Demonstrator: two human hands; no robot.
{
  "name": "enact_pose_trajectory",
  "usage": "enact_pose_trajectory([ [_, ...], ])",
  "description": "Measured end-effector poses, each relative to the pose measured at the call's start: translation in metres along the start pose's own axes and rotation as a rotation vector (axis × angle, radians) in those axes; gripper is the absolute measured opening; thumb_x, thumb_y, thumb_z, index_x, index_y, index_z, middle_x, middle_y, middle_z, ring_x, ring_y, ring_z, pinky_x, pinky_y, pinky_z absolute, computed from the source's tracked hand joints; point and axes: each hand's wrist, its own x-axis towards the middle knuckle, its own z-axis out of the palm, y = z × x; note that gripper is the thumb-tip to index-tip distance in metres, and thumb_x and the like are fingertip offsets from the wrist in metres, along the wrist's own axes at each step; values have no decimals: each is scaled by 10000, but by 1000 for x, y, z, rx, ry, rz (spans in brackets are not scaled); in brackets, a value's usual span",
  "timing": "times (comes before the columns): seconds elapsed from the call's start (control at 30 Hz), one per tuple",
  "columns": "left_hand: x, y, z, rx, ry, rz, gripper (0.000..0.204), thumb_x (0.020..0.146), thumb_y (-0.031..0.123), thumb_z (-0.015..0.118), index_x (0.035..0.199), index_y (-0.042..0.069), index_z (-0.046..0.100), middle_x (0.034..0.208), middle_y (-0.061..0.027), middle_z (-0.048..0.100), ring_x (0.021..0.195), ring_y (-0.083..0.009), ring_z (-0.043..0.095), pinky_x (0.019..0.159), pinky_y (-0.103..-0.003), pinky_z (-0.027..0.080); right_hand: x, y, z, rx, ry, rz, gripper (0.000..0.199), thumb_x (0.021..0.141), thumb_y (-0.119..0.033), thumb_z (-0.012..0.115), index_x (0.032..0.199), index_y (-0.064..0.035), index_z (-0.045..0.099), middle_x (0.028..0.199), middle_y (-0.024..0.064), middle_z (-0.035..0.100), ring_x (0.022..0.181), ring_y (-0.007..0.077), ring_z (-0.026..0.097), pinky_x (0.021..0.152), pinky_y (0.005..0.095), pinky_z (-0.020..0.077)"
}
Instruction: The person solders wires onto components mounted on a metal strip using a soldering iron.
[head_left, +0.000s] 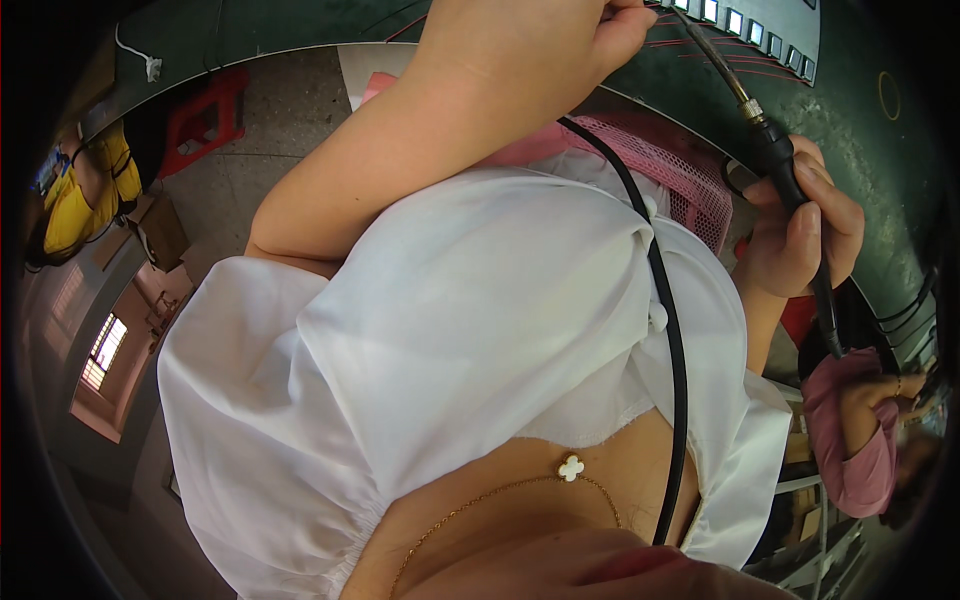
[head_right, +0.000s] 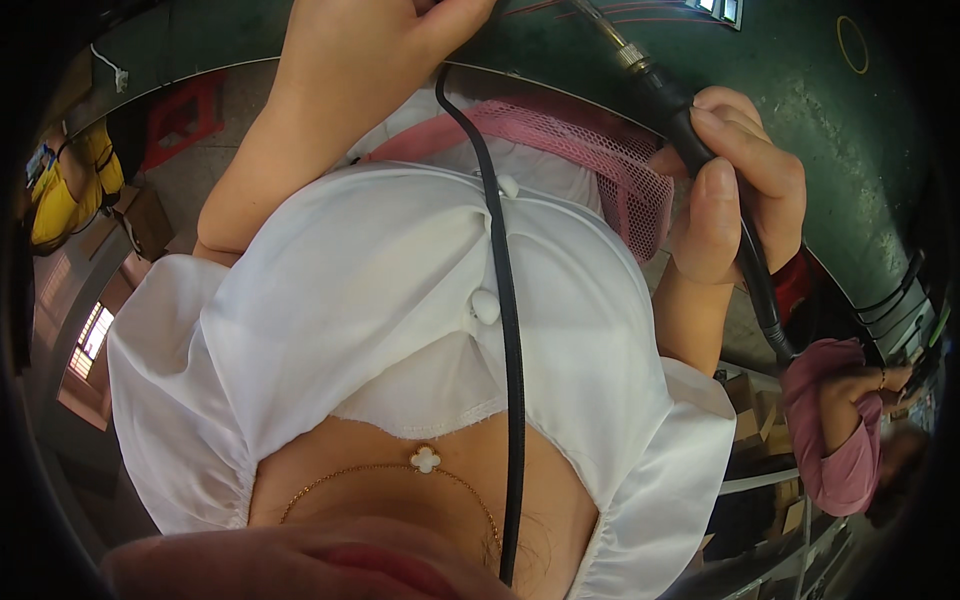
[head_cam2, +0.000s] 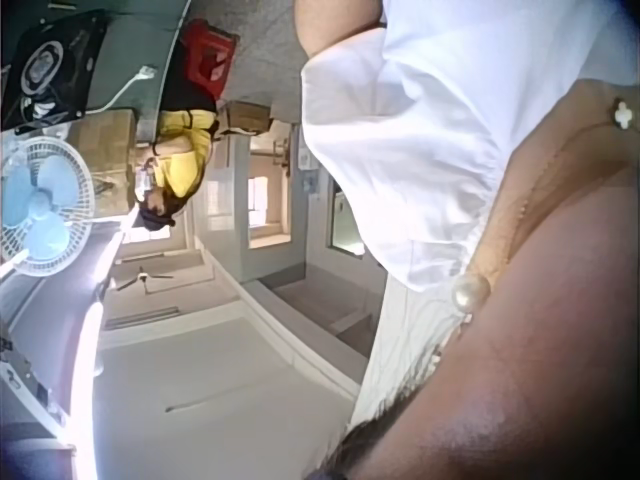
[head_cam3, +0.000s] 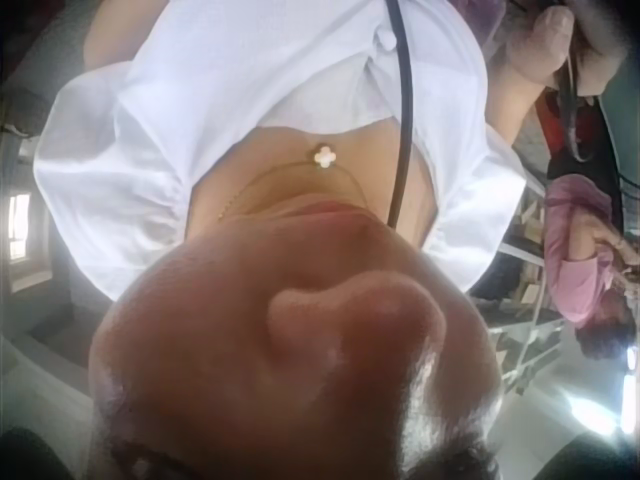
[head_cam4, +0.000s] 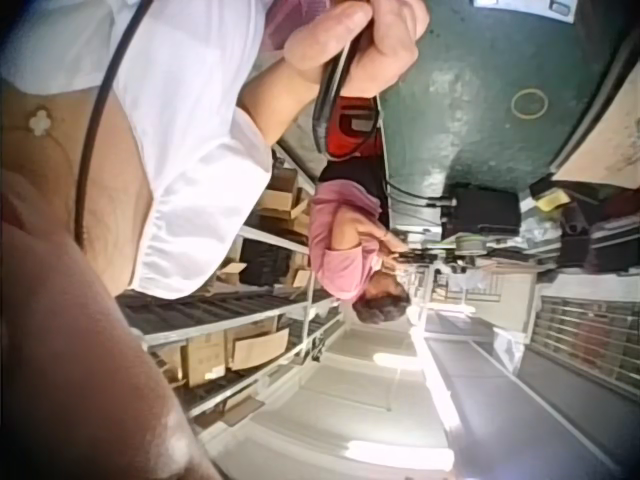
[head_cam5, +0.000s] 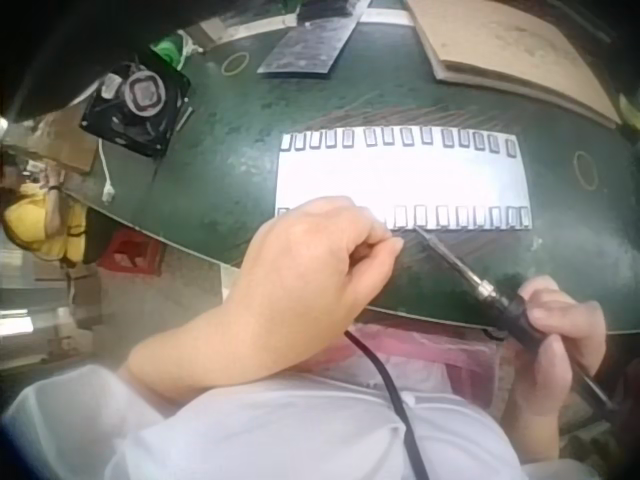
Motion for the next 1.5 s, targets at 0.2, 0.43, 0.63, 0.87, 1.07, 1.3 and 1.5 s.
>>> enact_pose_trajectory([
  [0.2,2,2,1,7,-3,-9,152,747,116,603,654,-2,581,662,-147,560,637,-319,549,578,-384,439,-1,0,-4,71,38,42,232,820,-123,459,938,70,512,560,149,549,537,193,530,776,431,441],
  [0.43,2,4,4,15,-11,-19,144,751,120,604,669,4,589,670,-144,564,647,-317,553,584,-384,441,-1,0,-10,50,3,45,238,825,-121,451,952,71,508,553,147,545,563,209,536,768,428,443],
  [0.63,-3,-2,-9,25,-32,38,114,756,108,613,713,3,617,683,-139,574,639,-303,557,578,-359,445,-4,3,-10,130,23,64,262,834,-136,446,985,68,511,550,152,550,609,236,550,751,417,443],
  [0.87,-7,3,-50,-3,11,-112,28,744,-3,625,757,-27,624,669,-81,569,587,-134,536,529,-235,412,-2,-1,-11,159,32,55,282,849,-140,413,1021,63,508,544,160,542,647,256,550,701,391,450],
  [1.07,-5,0,-39,-203,29,-132,43,754,0,608,794,-16,605,663,-88,558,564,-136,526,511,-231,406,-4,-3,-6,200,57,74,290,855,-136,399,1035,70,497,557,171,533,652,260,544,633,354,463],
  [1.3,9,8,-6,-91,-56,150,74,745,64,576,721,-5,566,676,-153,546,617,-307,541,561,-357,439,-7,-8,-11,128,96,71,292,856,-143,393,1030,67,497,540,162,527,628,257,544,662,387,461],
  [1.5,12,9,2,-45,-29,113,93,739,69,561,684,-3,542,677,-166,540,637,-334,538,586,-388,441,-9,-7,-9,80,72,53,279,853,-148,400,1009,61,501,539,150,533,624,252,548,691,398,453],
])
